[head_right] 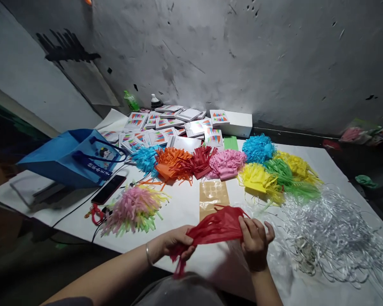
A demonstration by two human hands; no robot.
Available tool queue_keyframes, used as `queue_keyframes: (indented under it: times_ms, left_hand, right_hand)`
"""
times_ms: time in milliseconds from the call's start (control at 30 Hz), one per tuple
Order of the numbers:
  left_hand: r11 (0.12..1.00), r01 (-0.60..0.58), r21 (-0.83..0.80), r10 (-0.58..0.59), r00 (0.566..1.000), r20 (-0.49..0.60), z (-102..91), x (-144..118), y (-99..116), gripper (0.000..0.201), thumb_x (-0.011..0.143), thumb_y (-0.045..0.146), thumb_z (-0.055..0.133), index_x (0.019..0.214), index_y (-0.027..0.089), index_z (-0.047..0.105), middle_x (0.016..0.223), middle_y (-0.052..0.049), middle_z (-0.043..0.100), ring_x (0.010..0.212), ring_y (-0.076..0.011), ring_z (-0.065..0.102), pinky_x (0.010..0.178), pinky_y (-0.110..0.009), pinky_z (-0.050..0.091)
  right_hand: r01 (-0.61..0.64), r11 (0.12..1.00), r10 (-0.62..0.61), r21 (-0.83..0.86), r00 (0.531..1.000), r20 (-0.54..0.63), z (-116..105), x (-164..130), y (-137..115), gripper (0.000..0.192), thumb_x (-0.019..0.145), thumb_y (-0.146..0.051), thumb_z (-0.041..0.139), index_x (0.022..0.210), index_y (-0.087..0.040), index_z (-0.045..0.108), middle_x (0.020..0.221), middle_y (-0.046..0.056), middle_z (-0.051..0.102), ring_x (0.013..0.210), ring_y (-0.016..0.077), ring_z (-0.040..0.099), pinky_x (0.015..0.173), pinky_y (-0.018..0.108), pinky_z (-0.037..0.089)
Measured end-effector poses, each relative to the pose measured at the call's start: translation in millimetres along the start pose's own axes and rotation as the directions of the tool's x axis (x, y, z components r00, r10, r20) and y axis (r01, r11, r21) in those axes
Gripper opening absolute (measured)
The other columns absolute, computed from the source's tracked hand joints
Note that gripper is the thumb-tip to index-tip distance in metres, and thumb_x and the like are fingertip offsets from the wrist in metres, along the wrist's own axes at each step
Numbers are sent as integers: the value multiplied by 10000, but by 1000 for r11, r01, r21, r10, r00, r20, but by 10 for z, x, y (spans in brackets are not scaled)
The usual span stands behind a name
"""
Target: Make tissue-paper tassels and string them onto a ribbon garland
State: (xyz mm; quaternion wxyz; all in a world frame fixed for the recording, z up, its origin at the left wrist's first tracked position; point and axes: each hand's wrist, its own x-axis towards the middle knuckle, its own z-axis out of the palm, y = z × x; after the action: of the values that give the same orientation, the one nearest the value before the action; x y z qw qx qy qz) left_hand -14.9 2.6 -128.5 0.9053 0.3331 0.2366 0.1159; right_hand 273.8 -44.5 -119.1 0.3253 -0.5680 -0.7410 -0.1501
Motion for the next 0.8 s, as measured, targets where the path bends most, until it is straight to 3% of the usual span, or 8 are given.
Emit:
queue_keyframes:
  times_ms: [100, 200, 300, 400, 467, 533, 600, 800]
  left_hand:
    - [943, 104, 316, -51, 984, -172, -281, -283, 218, 316, 689, 442, 670, 767, 148, 585, 563, 11, 565, 423, -95, 480, 427, -215, 398]
    - [739, 296, 605, -49, 919, -391, -651, -614, 338, 238, 735, 396, 586, 733, 158, 576, 560, 2, 556, 452, -125, 484, 445, -245, 410]
    - [643, 362, 675, 69, 850, -522, -892, -837, 292, 153, 711, 263, 597, 818, 154, 590, 636, -19, 593, 559, -176, 546, 541, -300, 464]
    - [582, 356, 731, 257, 772, -581, -882, -843, 49, 288, 782, 181, 538, 1068, 158, 567, 942, -93, 644, 879, -240, 596, 803, -385, 475]
    - [457, 316, 832, 402, 760, -510, -786, -736, -200, 338, 840, 179, 509, 1177, 181, 531, 1166, -131, 591, 1095, -270, 525, 964, -435, 390]
    - [155, 230, 961, 512, 813, -277, -693, -593, -461, 304, 850, 213, 555, 1153, 202, 555, 1255, -129, 547, 1177, -292, 464, 1019, -457, 330]
    - [-66, 166, 984, 511, 852, -109, -646, -469, -668, 252, 840, 251, 613, 1088, 213, 583, 1223, -106, 563, 1140, -285, 479, 996, -437, 346]
    - [-131, 200, 971, 515, 851, -106, -707, -387, -791, 230, 837, 298, 652, 1042, 214, 586, 1158, -77, 588, 1067, -259, 505, 931, -388, 387]
  right_hand:
    - [97, 995, -95, -17, 991, 89, 144, -187, -156, 477, 860, -87, 469, 1283, -273, 585, 977, 46, 709, 977, 216, 601, 1037, 458, 228]
    - [181, 971, -218, 155, 937, 273, 617, -424, -589, 444, 881, -73, 468, 1280, -233, 579, 1004, 63, 700, 1010, 219, 589, 1048, 437, 247]
    - [181, 954, -253, 241, 913, 319, 1113, -618, -987, 321, 851, -81, 563, 1119, -232, 653, 925, 43, 696, 924, 204, 598, 1020, 404, 282]
    - [150, 951, -240, 270, 908, 343, 1373, -737, -1153, 237, 835, -176, 642, 1068, -220, 662, 942, 54, 689, 901, 213, 585, 982, 396, 303]
    - [118, 951, -222, 286, 904, 365, 1419, -785, -1151, 272, 838, -282, 661, 1101, -213, 648, 996, 77, 681, 949, 237, 569, 978, 410, 302]
    - [98, 946, -217, 308, 898, 382, 1414, -816, -1107, 285, 849, -323, 649, 1116, -224, 642, 1017, 78, 676, 973, 241, 558, 976, 410, 301]
    - [85, 938, -222, 337, 894, 390, 1398, -838, -1056, 227, 868, -272, 617, 1091, -242, 649, 1006, 61, 678, 964, 223, 558, 970, 395, 301]
    - [26, 916, -206, 401, 887, 413, 1334, -853, -987, 163, 890, -201, 561, 1018, -226, 659, 994, 45, 677, 963, 197, 556, 977, 379, 289]
